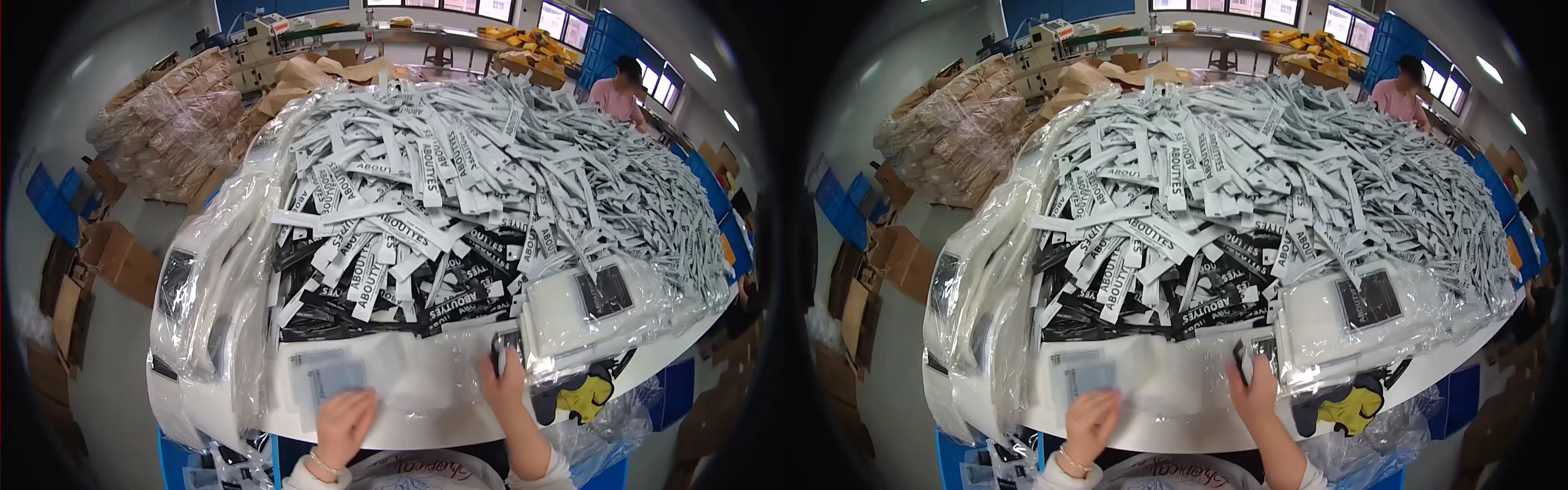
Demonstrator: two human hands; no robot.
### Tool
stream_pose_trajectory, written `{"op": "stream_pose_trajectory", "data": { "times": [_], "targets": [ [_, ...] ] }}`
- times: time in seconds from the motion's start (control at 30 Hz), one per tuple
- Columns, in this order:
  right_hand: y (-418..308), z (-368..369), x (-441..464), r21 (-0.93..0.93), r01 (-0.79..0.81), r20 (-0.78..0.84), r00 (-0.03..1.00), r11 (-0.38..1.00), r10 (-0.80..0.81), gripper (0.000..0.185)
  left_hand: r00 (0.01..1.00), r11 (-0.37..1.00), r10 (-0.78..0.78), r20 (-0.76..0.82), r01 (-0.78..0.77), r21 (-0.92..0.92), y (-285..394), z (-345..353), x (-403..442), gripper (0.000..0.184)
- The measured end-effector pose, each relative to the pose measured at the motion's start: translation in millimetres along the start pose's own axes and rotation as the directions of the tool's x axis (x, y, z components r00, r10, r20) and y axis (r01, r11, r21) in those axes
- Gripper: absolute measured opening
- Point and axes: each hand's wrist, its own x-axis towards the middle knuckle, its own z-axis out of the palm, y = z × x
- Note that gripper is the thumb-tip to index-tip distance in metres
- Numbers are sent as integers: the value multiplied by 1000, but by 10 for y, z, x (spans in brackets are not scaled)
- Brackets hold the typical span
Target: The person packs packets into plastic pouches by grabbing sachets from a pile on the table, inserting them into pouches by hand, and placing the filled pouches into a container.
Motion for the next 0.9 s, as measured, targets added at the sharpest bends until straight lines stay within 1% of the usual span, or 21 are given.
{"op": "stream_pose_trajectory", "data": {
  "times": [0.07,0.1,0.13,0.2,0.27,0.3,0.37,0.4,0.43,0.47,0.5,0.53,0.6,0.63,0.67,0.73,0.77,0.83,0.87,0.9],
  "targets": [
    [-4,-53,-106,80,-162,23,987,983,161,12,998,998,7,-59,-11,-61,79,115,-44,14],
    [133,-43,-221,148,-278,128,957,949,260,15,999,998,20,-42,-23,-64,105,145,-90,15],
    [97,-21,-279,210,-335,214,933,919,291,17,999,997,39,-25,-41,-67,117,174,-118,16],
    [-102,142,-398,325,-451,375,868,832,324,19,994,992,105,27,-103,-74,174,213,-162,19],
    [-441,130,-360,134,-419,481,820,898,310,22,977,978,197,82,-190,-80,262,243,-190,21],
    [-433,220,-428,210,-449,482,820,868,308,23,966,978,206,157,-195,-79,258,282,-261,23],
    [-334,359,-650,347,-511,492,813,787,311,28,947,969,242,211,-223,-109,144,301,-266,27],
    [-393,315,-625,341,-517,534,794,785,290,23,935,963,261,241,-236,-127,109,301,-272,29],
    [-504,232,-566,335,-522,574,774,784,269,18,977,996,76,200,-66,-56,139,278,-315,61],
    [-561,177,-547,328,-529,612,750,783,251,13,987,997,73,142,-75,4,125,274,-289,72],
    [-413,200,-642,163,-393,655,729,905,199,13,994,995,71,84,-76,64,99,271,-233,83],
    [-433,177,-604,127,-409,652,721,904,234,14,997,989,73,22,-75,125,56,271,-173,95],
    [-558,137,-485,64,-428,668,689,902,280,15,986,992,-77,148,62,107,-163,325,-112,104],
    [-597,104,-461,115,-494,626,709,862,323,13,970,986,-149,195,129,108,-253,314,-84,109],
    [-550,110,-421,166,-391,542,803,905,247,12,967,974,-168,191,132,183,-289,259,-76,108],
    [-392,17,-449,213,-193,354,929,958,109,10,952,938,-221,210,149,313,-202,114,-145,108],
    [-282,-21,-515,313,-292,347,921,904,177,10,881,845,-383,276,214,489,-121,-14,-120,95],
    [-88,-62,-658,497,-455,346,885,739,313,14,881,898,-291,372,117,425,-320,-91,-334,82],
    [-87,-37,-680,431,-503,405,850,749,337,15,874,920,-241,422,67,387,-394,-100,-428,76],
    [-126,7,-699,361,-546,458,810,756,366,16,887,941,-220,406,83,329,-232,-171,-356,57]
  ]
}}
